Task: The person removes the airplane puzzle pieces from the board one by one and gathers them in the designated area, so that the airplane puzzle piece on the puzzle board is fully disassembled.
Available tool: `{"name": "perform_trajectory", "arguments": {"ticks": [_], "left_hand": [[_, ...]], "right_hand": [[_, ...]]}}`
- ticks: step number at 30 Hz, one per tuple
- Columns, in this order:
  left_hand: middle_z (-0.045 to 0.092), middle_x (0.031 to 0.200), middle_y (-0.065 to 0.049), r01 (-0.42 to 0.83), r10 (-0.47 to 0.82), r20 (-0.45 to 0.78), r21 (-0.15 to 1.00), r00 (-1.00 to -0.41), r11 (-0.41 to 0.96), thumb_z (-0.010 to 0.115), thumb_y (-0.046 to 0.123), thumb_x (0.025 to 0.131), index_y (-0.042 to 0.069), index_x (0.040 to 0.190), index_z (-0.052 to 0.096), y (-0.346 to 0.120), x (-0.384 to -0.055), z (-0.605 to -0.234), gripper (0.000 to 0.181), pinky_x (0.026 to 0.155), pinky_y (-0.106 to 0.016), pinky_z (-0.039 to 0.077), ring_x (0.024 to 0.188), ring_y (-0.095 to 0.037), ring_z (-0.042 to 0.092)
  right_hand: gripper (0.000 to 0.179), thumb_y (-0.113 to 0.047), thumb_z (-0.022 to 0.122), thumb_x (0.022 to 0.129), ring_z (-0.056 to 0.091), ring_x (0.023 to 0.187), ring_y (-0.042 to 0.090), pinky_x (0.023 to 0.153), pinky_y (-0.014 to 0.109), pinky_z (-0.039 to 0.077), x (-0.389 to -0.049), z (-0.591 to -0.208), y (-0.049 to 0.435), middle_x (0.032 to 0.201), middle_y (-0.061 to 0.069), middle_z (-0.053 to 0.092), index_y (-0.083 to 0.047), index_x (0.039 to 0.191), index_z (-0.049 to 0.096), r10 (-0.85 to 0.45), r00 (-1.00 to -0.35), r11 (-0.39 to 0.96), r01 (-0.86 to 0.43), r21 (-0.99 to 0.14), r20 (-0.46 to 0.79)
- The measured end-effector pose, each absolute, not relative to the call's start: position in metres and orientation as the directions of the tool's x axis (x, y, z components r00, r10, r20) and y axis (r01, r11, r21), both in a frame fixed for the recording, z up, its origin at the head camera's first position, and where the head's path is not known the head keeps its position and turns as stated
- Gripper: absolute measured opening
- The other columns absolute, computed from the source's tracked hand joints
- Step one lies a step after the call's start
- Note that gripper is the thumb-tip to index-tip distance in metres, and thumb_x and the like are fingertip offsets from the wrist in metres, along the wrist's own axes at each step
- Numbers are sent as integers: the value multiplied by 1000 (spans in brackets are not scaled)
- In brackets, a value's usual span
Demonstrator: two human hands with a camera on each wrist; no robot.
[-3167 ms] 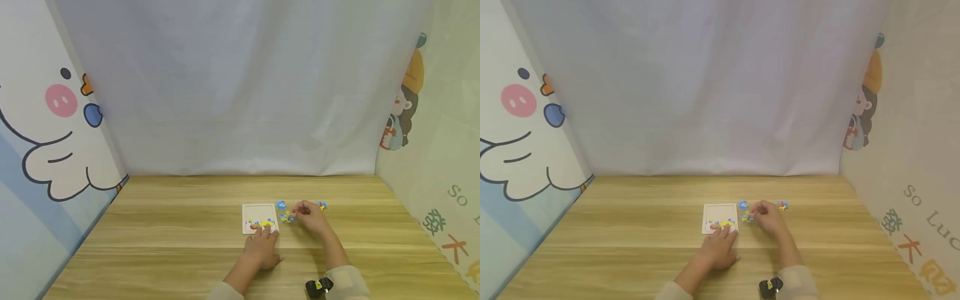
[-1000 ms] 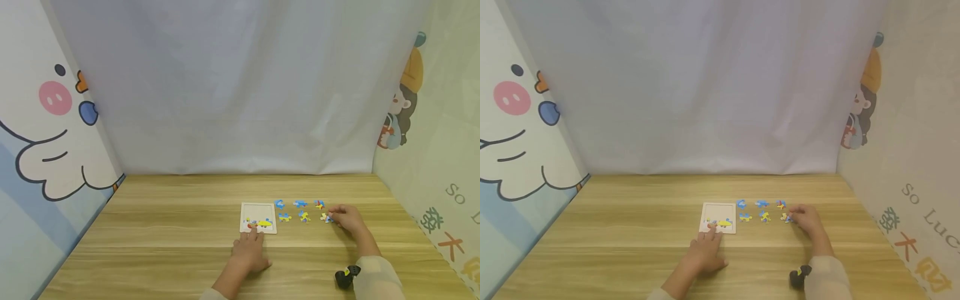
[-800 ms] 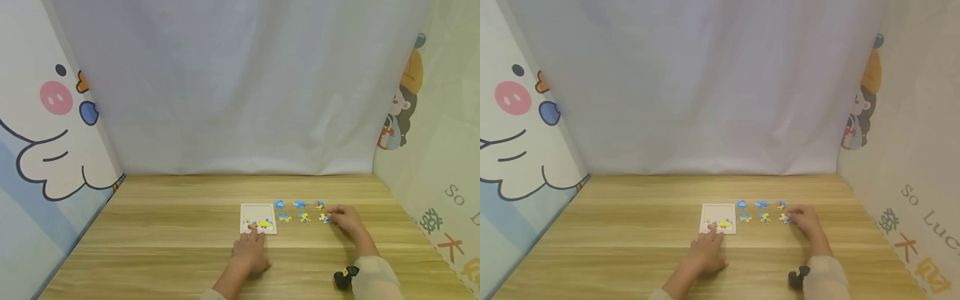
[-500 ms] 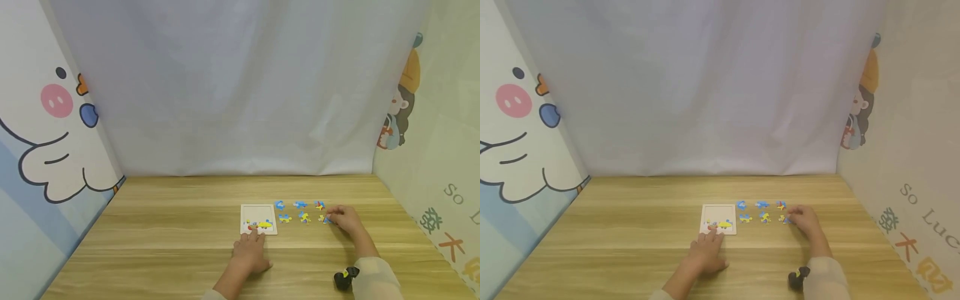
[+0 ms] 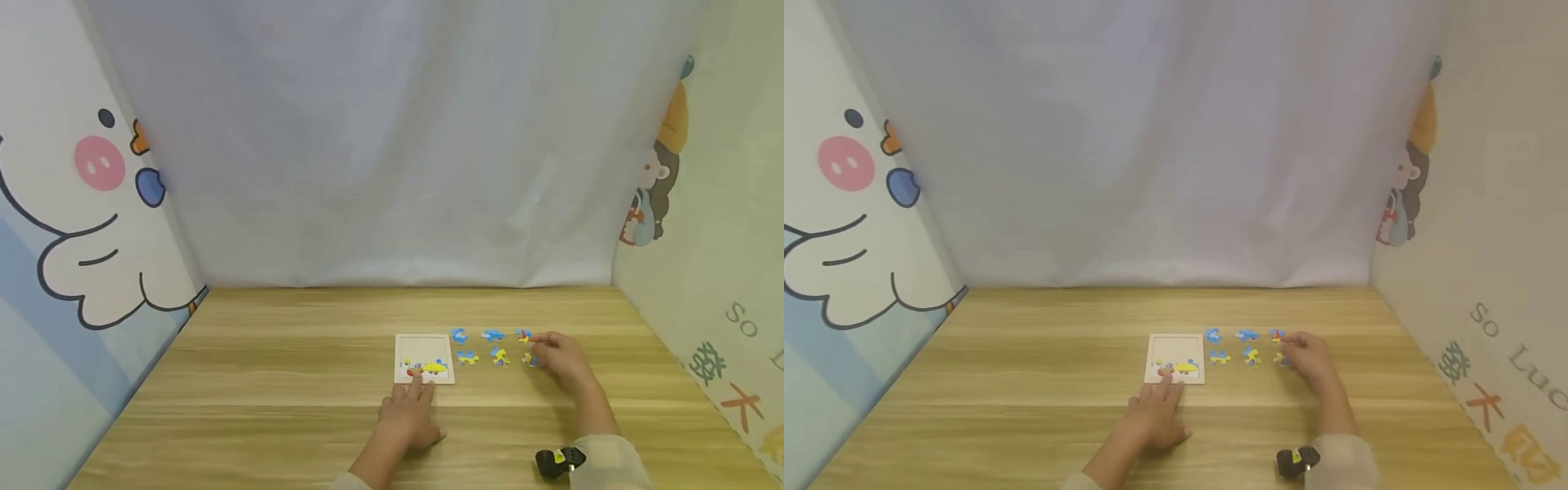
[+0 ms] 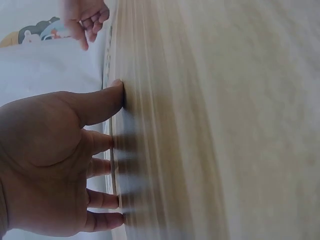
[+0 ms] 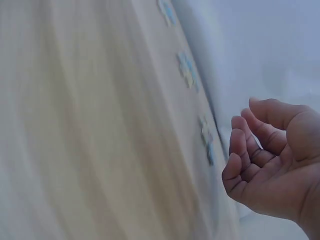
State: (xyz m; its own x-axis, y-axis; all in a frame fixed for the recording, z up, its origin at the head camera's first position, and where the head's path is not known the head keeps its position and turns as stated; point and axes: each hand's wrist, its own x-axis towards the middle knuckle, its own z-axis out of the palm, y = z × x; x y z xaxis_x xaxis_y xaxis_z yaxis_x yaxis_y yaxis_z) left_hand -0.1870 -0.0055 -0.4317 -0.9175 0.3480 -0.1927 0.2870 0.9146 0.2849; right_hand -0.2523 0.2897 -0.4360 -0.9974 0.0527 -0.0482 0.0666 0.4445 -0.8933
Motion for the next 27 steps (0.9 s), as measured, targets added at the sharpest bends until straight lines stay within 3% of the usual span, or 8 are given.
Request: {"name": "perform_trajectory", "arguments": {"ticks": [4,15,21,27], "left_hand": [[30,147,-13,299,356,-189,275,-915,914,69,46,79,10,141,39,-6,-188,-432,78,96,-51,32,127,-36,30],[26,149,-11,314,372,-199,272,-907,910,65,48,81,12,144,35,-7,-192,-439,78,96,-52,31,127,-34,29],[27,148,-12,296,355,-216,264,-910,918,66,47,81,11,143,37,-6,-191,-430,78,94,-53,32,126,-35,30],[24,149,-11,277,347,-245,281,-905,919,66,46,81,11,143,35,-8,-191,-431,78,95,-54,31,127,-36,27]], "right_hand": [[37,-15,54,94,54,86,26,71,35,49,-254,-427,274,108,22,58,10,121,51,10,-1000,440,16,-898,-12],[36,-17,56,93,55,91,32,75,39,48,-264,-425,236,105,20,59,8,119,53,-83,-996,394,-3,-919,-32],[33,-14,59,91,55,83,30,68,35,47,-274,-428,214,95,15,60,8,115,56,-128,-992,392,-36,-919,-15],[28,-8,58,88,57,87,31,76,38,49,-280,-436,193,92,12,61,7,111,58,-183,-983,390,-57,-919,-16]]}}
